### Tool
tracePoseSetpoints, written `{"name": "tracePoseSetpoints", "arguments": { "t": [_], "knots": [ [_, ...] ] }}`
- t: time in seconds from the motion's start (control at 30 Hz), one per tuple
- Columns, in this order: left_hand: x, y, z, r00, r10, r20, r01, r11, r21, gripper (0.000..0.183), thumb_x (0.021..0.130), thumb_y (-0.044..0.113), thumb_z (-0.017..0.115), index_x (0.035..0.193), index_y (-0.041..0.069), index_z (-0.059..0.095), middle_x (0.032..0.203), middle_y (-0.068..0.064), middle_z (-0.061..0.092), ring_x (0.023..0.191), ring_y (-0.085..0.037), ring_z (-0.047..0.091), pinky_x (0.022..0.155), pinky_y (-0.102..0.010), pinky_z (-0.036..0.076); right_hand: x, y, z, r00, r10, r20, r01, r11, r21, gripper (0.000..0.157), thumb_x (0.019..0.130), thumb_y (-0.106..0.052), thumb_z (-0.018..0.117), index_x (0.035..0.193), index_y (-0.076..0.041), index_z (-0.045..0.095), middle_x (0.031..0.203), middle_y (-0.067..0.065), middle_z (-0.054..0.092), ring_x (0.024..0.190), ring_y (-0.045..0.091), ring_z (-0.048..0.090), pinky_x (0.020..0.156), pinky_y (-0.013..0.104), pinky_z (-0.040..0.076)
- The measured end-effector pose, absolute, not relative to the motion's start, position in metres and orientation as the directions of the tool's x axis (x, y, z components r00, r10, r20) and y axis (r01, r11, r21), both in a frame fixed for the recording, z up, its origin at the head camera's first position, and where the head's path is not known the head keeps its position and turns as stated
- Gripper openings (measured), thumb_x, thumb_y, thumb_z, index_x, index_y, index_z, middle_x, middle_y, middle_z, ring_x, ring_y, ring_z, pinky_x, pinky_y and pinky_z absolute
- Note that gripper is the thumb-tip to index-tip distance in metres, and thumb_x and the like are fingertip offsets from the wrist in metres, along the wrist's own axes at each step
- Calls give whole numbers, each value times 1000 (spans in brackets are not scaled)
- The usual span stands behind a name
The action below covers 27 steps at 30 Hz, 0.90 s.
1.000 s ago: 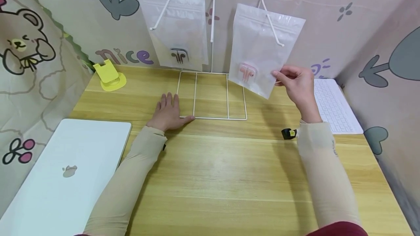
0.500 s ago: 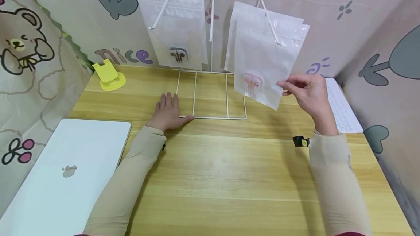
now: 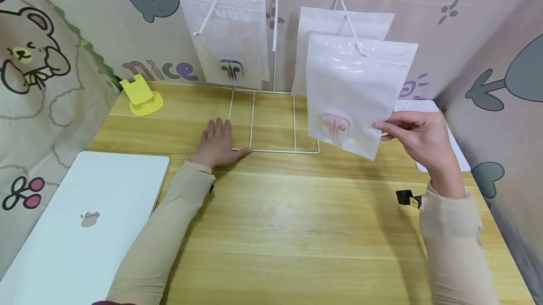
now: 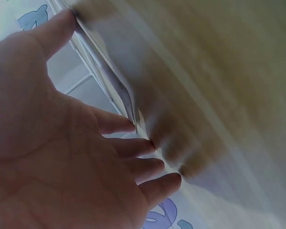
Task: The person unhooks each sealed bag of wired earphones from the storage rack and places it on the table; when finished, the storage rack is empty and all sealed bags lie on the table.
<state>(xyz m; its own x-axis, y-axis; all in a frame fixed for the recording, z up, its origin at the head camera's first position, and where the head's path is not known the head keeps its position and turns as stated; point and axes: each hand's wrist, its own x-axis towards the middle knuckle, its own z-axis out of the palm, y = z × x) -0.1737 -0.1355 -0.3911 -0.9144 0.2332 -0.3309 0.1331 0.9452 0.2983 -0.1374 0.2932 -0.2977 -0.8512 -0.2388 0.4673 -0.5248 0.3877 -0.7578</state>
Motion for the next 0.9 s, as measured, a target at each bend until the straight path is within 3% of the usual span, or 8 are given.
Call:
{"name": "tracePoseSetpoints", "arguments": {
  "t": [0.17, 0.4, 0.7, 0.9],
  "knots": [
    [-174, -136, -391, -913, 230, -336, 128, 946, 299, 105, 95, 63, 49, 153, -9, -1, 157, -33, -8, 143, -48, -11, 114, -60, 1, -126, 298, -297, -836, -261, 483, -549, 371, -749, 26, 71, 30, 70, 88, 12, 74, 78, 14, 73, 61, 16, 70, 59, 26, 56],
    [-175, -136, -391, -914, 227, -336, 127, 947, 294, 106, 95, 63, 49, 153, -10, -2, 157, -33, -9, 143, -48, -11, 114, -60, 0, -115, 306, -293, -812, -285, 509, -583, 378, -719, 28, 67, 36, 68, 83, 14, 73, 71, 19, 69, 59, 12, 68, 55, 16, 51],
    [-177, -136, -393, -912, 222, -345, 119, 948, 295, 107, 94, 65, 48, 153, -9, -3, 157, -32, -10, 143, -47, -12, 114, -60, 0, -107, 314, -289, -796, -296, 528, -591, 197, -782, 24, 68, 38, 63, 83, 21, 69, 72, 23, 68, 62, 16, 68, 64, 20, 54],
    [-177, -136, -395, -911, 227, -344, 126, 948, 291, 108, 94, 66, 48, 153, -9, -3, 157, -33, -10, 143, -48, -12, 114, -60, 0, -98, 336, -291, -836, -295, 463, -534, 245, -809, 21, 70, 35, 64, 83, 19, 69, 69, 22, 67, 60, 16, 68, 52, 16, 45]
  ]
}}
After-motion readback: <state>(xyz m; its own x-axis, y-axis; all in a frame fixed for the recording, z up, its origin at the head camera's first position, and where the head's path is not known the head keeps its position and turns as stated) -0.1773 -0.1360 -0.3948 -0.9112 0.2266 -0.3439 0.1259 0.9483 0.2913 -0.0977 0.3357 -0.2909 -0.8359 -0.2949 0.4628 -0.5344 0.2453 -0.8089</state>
